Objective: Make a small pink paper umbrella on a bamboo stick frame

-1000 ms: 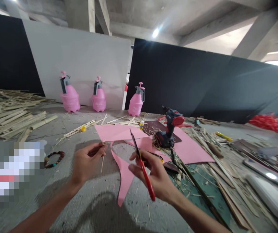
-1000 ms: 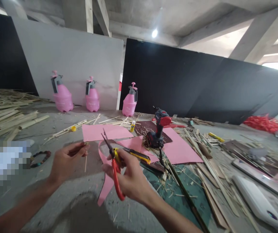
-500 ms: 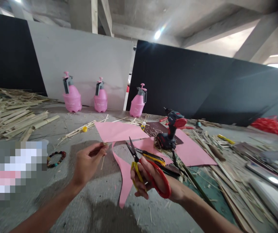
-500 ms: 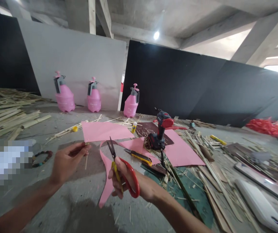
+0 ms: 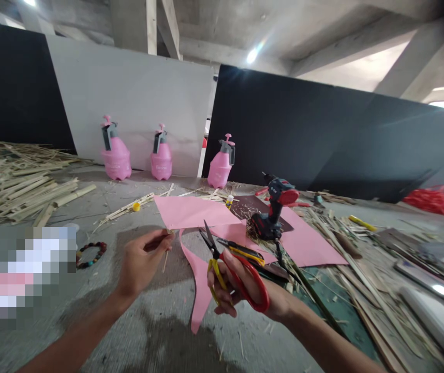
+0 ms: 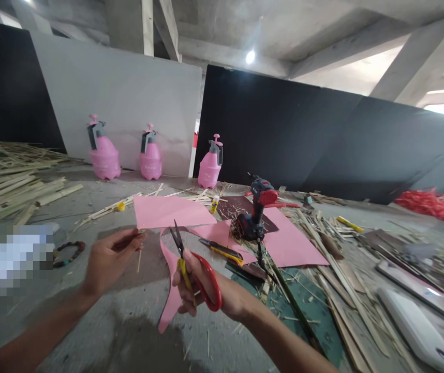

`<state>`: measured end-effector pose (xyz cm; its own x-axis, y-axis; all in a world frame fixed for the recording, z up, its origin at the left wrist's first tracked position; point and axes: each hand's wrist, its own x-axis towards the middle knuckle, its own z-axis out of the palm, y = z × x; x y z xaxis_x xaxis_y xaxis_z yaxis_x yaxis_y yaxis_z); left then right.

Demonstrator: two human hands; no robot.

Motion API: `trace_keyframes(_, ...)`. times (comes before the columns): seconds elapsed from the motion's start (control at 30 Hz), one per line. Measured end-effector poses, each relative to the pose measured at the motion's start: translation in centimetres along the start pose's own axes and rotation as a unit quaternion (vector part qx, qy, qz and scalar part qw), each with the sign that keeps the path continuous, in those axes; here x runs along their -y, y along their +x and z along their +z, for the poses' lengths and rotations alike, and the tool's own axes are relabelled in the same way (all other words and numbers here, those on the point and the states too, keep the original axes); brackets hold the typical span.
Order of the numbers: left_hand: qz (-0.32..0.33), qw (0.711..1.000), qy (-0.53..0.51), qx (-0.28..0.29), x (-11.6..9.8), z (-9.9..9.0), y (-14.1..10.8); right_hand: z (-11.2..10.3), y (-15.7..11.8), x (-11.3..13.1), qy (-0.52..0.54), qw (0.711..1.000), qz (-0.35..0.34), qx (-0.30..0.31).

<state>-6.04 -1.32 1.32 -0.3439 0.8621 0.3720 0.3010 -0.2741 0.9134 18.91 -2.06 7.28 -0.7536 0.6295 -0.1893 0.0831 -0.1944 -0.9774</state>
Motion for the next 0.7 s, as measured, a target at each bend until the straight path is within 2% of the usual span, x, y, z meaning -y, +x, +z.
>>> trace_keyframes(0.37, 0.033, 0.999, 0.026, -0.001, -0.09, -0.24, -0.13, -0.19, -0.30, -0.01, 0.027, 1.000, 0.013, -0.003)
trace_keyframes(0.7, 0.062, 0.997, 0.041, 0.004, 0.24, -0.11, -0.20, -0.77, -0.69, 0.15, 0.077, 0.996, 0.039, 0.028)
